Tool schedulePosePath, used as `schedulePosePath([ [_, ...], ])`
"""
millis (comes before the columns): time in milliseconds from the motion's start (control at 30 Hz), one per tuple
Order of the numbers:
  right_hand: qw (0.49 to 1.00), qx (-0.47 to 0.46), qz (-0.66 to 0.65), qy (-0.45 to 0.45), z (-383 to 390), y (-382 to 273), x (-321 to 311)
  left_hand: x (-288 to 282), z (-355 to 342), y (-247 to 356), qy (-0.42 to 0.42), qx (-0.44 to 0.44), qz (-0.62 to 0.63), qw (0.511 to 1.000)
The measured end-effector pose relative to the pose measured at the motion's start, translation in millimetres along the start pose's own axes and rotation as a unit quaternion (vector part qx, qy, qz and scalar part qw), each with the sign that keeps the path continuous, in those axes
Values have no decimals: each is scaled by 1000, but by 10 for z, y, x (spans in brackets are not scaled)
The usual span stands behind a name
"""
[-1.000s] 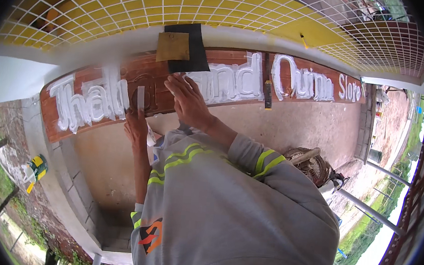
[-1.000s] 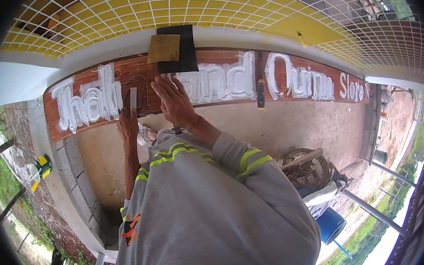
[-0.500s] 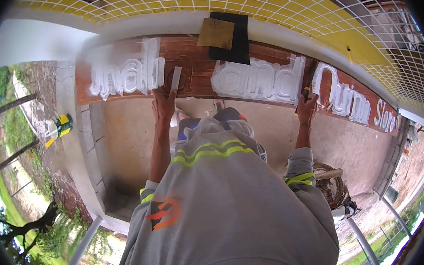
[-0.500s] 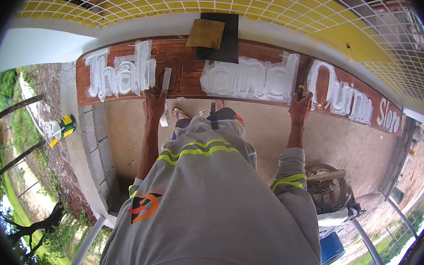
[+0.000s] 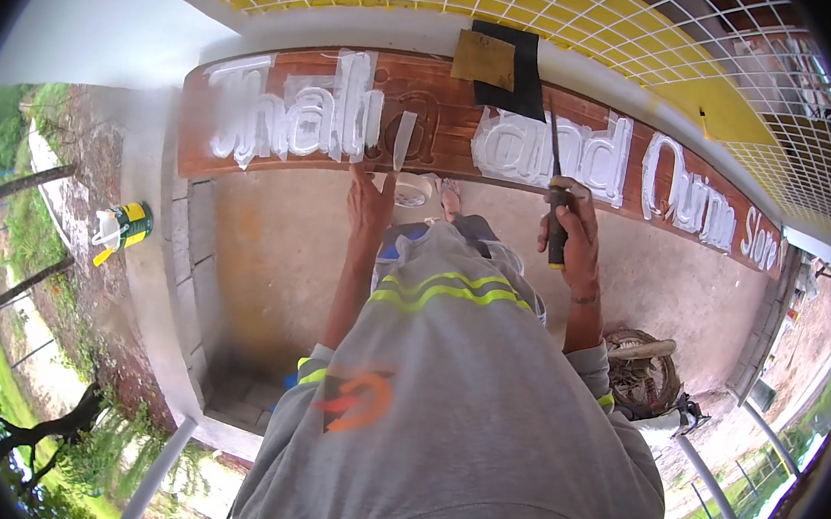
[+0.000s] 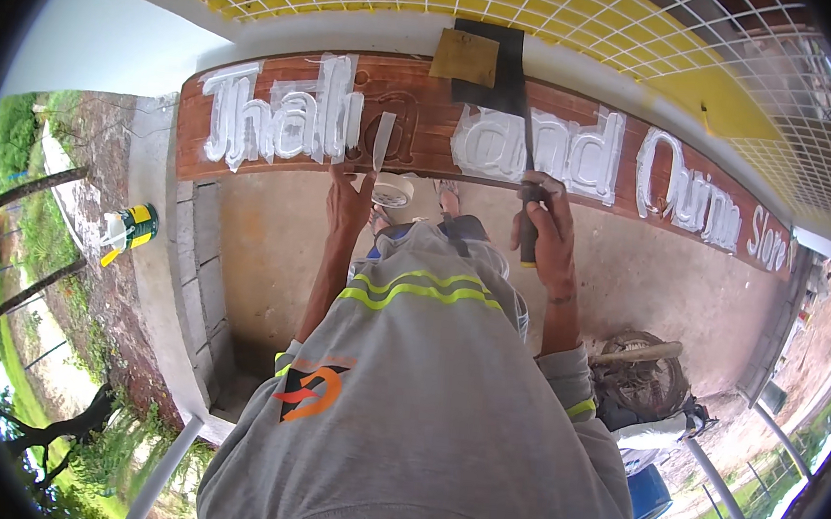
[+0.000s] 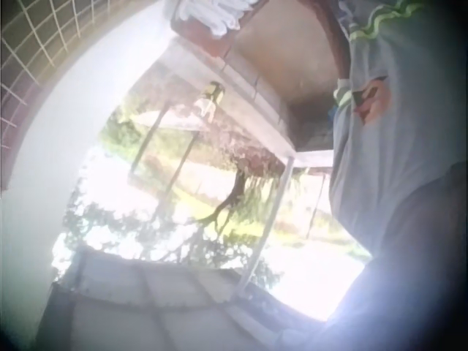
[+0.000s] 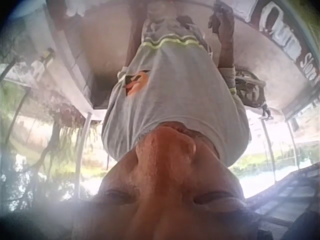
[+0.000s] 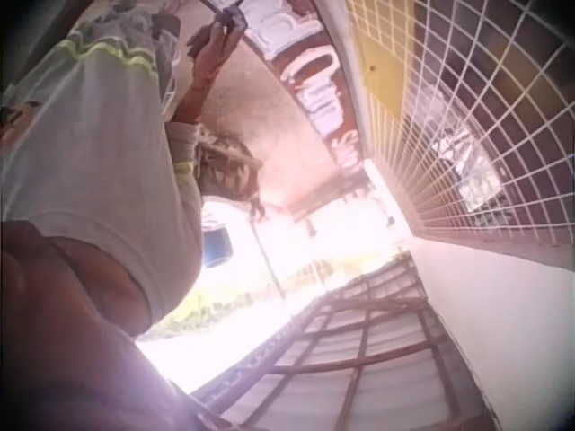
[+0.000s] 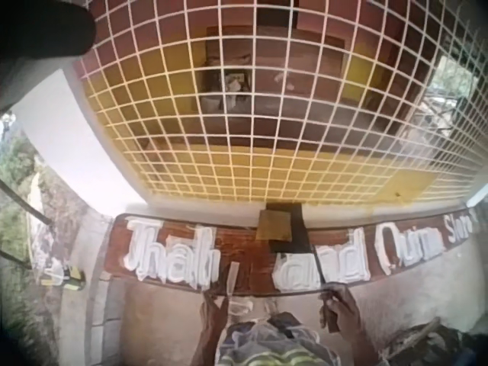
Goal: The person carves letters into a wooden board and applies tape to parts of the board.
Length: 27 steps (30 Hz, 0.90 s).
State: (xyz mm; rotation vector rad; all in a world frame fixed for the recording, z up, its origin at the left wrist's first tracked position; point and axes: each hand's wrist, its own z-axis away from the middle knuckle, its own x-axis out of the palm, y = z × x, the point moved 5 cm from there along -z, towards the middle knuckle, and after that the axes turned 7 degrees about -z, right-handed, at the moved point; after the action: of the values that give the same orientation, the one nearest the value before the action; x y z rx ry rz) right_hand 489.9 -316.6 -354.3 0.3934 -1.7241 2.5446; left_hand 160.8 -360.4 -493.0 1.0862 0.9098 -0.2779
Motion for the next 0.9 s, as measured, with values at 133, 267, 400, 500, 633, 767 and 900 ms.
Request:
schedulePosePath([
  [133,976,90,-137,-140,136,220,845,-490,271,511,-64,119,11,991],
  [267,957,164,-120,-206,133,182,1315,-888,613,1005,-114,249,24,961],
  [400,949,180,54,-252,92,-19,1453,-1036,565,1022,-54,272,-8,961],
  [500,928,185,87,-311,60,-144,1519,-1060,539,1101,-73,337,-14,939],
  [633,938,177,-22,-298,-252,54,1176,-1113,471,1141,-96,324,18,941],
  [767,835,-197,421,-294,-470,288,1416,-1020,556,1335,-120,298,46,946],
  [900,823,-227,445,-270,-578,451,1470,-948,592,1432,-110,280,78,950],
])
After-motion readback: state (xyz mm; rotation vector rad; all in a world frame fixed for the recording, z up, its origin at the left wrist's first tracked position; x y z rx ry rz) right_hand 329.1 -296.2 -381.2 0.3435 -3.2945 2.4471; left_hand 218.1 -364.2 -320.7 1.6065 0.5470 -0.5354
